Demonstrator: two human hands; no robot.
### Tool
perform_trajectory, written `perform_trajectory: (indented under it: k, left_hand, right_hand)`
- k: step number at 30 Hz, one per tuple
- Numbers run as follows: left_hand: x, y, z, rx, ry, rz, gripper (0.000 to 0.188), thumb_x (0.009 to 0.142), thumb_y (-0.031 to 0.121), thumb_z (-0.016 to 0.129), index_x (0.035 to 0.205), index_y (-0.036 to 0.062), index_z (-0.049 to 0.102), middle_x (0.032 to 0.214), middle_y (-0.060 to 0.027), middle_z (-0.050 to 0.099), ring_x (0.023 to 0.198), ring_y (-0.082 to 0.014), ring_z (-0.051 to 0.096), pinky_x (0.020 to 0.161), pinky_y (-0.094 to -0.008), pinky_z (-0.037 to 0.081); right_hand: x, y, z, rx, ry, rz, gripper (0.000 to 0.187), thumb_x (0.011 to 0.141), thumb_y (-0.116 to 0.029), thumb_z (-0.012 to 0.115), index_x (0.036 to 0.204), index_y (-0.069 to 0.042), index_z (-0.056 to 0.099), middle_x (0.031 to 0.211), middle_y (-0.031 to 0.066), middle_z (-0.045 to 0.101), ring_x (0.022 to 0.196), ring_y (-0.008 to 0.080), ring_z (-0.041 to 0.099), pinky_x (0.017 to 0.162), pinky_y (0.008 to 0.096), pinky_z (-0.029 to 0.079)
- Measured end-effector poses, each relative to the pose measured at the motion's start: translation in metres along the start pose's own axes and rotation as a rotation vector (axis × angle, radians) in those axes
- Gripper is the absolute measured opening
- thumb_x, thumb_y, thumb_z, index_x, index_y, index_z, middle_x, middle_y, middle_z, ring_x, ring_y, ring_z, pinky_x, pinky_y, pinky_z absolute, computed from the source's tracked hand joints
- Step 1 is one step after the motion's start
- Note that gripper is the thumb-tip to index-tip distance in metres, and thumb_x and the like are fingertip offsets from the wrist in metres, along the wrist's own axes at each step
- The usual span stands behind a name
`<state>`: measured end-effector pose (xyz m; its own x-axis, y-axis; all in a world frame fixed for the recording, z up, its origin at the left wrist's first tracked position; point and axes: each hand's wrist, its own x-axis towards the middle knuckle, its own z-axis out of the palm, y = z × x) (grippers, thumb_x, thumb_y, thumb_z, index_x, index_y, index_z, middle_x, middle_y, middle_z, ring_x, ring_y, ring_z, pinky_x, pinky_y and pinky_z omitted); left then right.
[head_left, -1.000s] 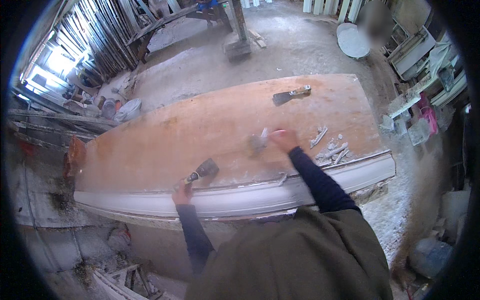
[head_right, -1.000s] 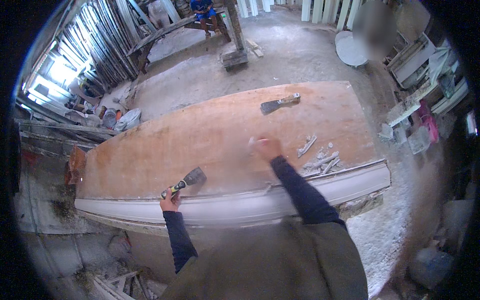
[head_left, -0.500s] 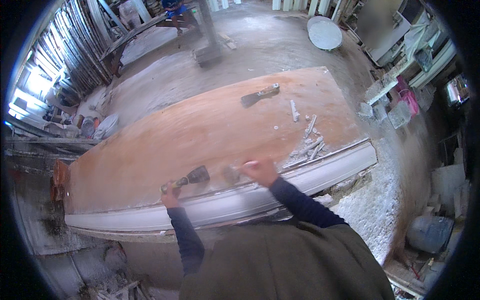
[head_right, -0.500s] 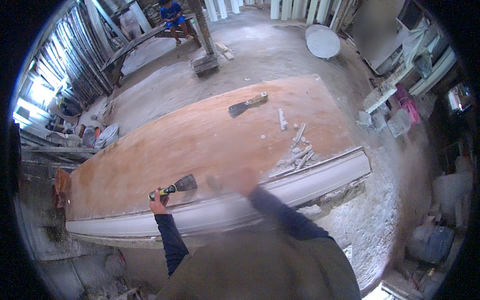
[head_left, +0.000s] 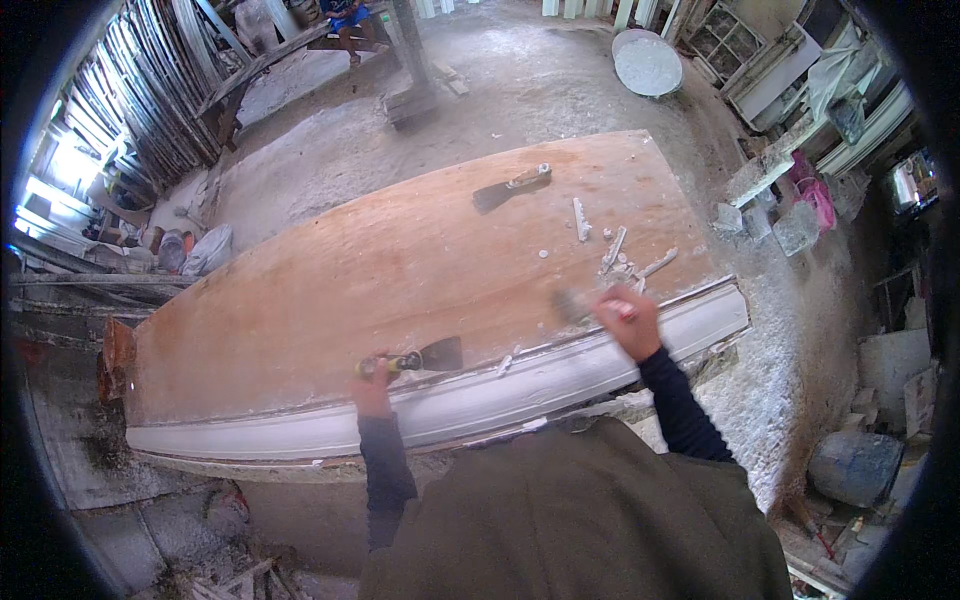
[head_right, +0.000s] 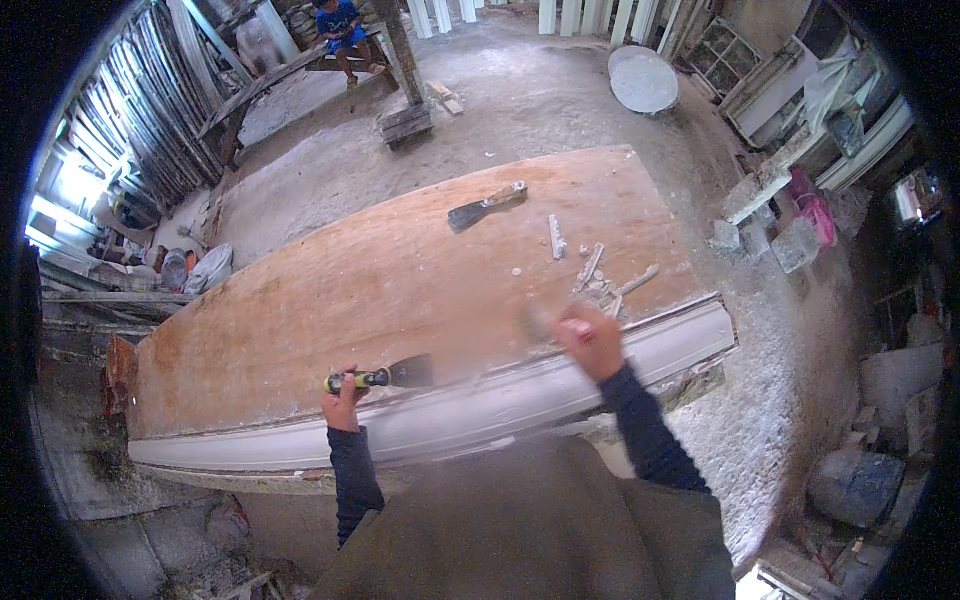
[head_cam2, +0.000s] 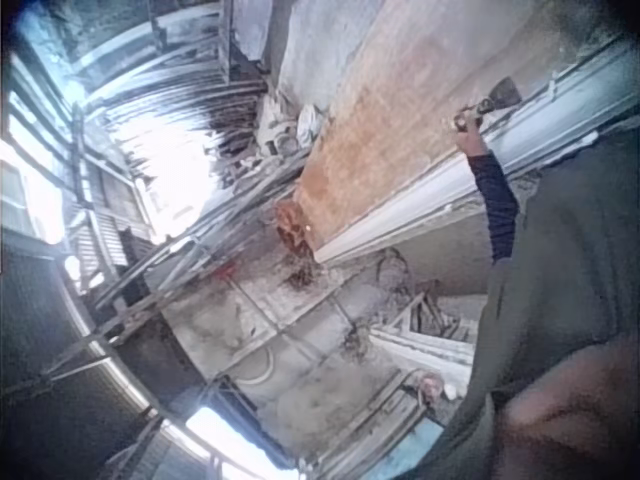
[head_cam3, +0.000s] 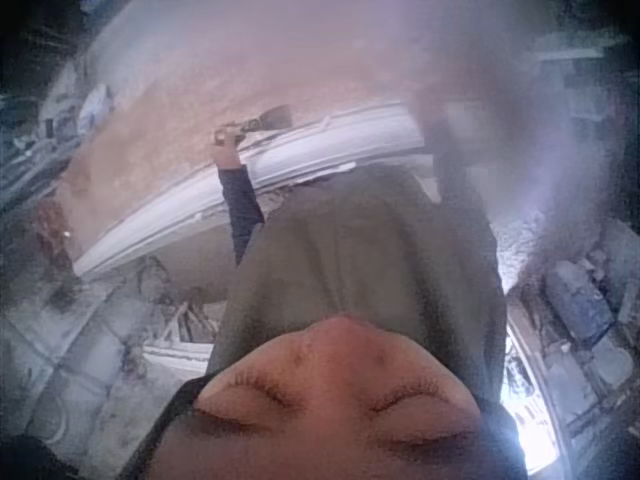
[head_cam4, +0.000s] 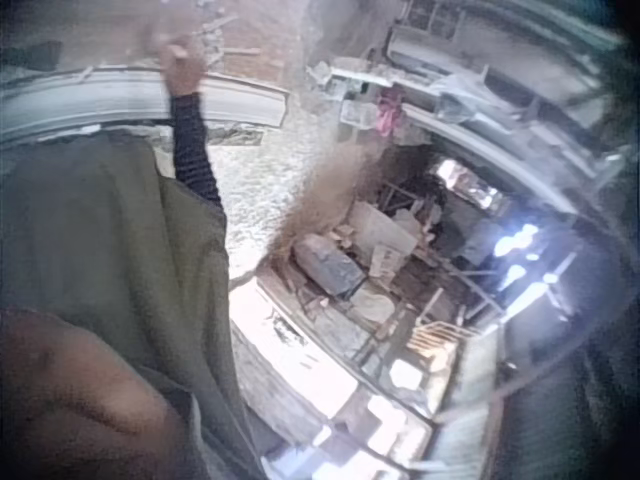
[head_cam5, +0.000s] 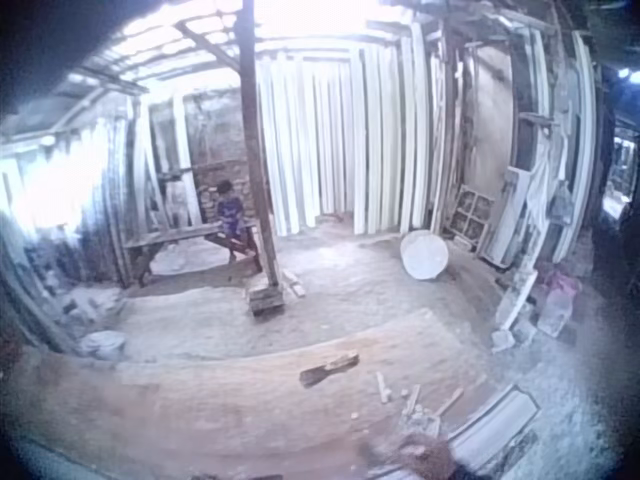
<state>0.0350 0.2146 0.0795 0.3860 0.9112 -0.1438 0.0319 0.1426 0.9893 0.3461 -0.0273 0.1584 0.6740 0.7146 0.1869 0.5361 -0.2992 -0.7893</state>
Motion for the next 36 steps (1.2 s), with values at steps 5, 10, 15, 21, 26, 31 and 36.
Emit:
perform_trajectory:
  k: [5,10,15,21,26,31,36]
  left_hand:
    - [-0.006,0.022,0.034,0.086,-0.074,-0.023,0.024,0.082,0.015,0.054,0.101,-0.001,0.054,0.094,-0.0105,0.058,0.082,-0.0165,0.058,0.072,-0.0283,0.048]
    - [-0.009,0.044,0.039,0.106,-0.018,0.303,0.028,0.081,0.017,0.057,0.1,-0.0025,0.055,0.087,-0.0096,0.059,0.079,-0.0143,0.057,0.069,-0.0264,0.047]
    - [-0.002,0.042,0.076,0.056,-0.132,0.194,0.029,0.081,0.019,0.057,0.101,-0.0029,0.054,0.086,-0.0089,0.059,0.077,-0.0137,0.057,0.068,-0.0255,0.047]
    - [0.031,0.034,0.136,0.063,-0.151,0.148,0.027,0.082,0.02,0.057,0.102,0.0003,0.055,0.083,-0.0046,0.059,0.071,-0.0109,0.056,0.063,-0.0232,0.047]
    - [0.042,0.027,0.168,0.048,-0.215,0.076,0.024,0.082,0.02,0.057,0.098,0.0022,0.058,0.08,-0.0037,0.059,0.068,-0.0096,0.056,0.057,-0.0214,0.047]
    - [0.044,0.016,0.231,0.051,-0.322,-0.003,0.022,0.081,0.019,0.057,0.097,0.0027,0.058,0.078,-0.0034,0.059,0.068,-0.0088,0.056,0.058,-0.0218,0.046]
    - [0.05,0.019,0.288,0.022,-0.362,0.04,0.02,0.08,0.016,0.057,0.096,0.0031,0.058,0.077,-0.0027,0.059,0.064,-0.008,0.053,0.054,-0.0212,0.043]
  right_hand:
    - [-0.024,-0.061,0.071,0.152,-0.137,-0.308,0.011,0.069,-0.013,0.066,0.073,-0.006,0.059,0.068,0.0097,0.059,0.062,0.0223,0.059,0.054,0.0293,0.044]
    - [-0.019,-0.021,0.007,-0.173,-0.067,-0.17,0.012,0.069,-0.013,0.064,0.069,-0.005,0.055,0.064,0.0119,0.055,0.059,0.0278,0.056,0.051,0.0329,0.044]
    - [-0.014,-0.017,-0.01,-0.101,0.078,-0.211,0.012,0.069,-0.013,0.064,0.07,-0.004,0.056,0.066,0.0124,0.056,0.061,0.0289,0.057,0.053,0.0334,0.044]
    - [0.012,0.061,0.035,-0.076,-0.02,0.009,0.014,0.069,-0.016,0.064,0.073,-0.004,0.058,0.066,0.0098,0.058,0.06,0.0217,0.058,0.055,0.0302,0.044]
    - [0.028,0.109,-0.062,-0.057,0.085,0.117,0.014,0.066,-0.019,0.061,0.068,-0.007,0.056,0.064,0.013,0.057,0.06,0.0288,0.056,0.053,0.0346,0.043]
    - [0.029,0.128,-0.136,-0.375,0.329,0.087,0.013,0.068,-0.017,0.061,0.068,-0.005,0.056,0.061,0.0104,0.056,0.057,0.0226,0.057,0.052,0.0312,0.043]
    - [0.007,0.1,-0.101,0.048,0.116,0.008,0.011,0.07,-0.011,0.064,0.074,-0.003,0.059,0.068,0.005,0.059,0.065,0.0111,0.056,0.057,0.026,0.044]
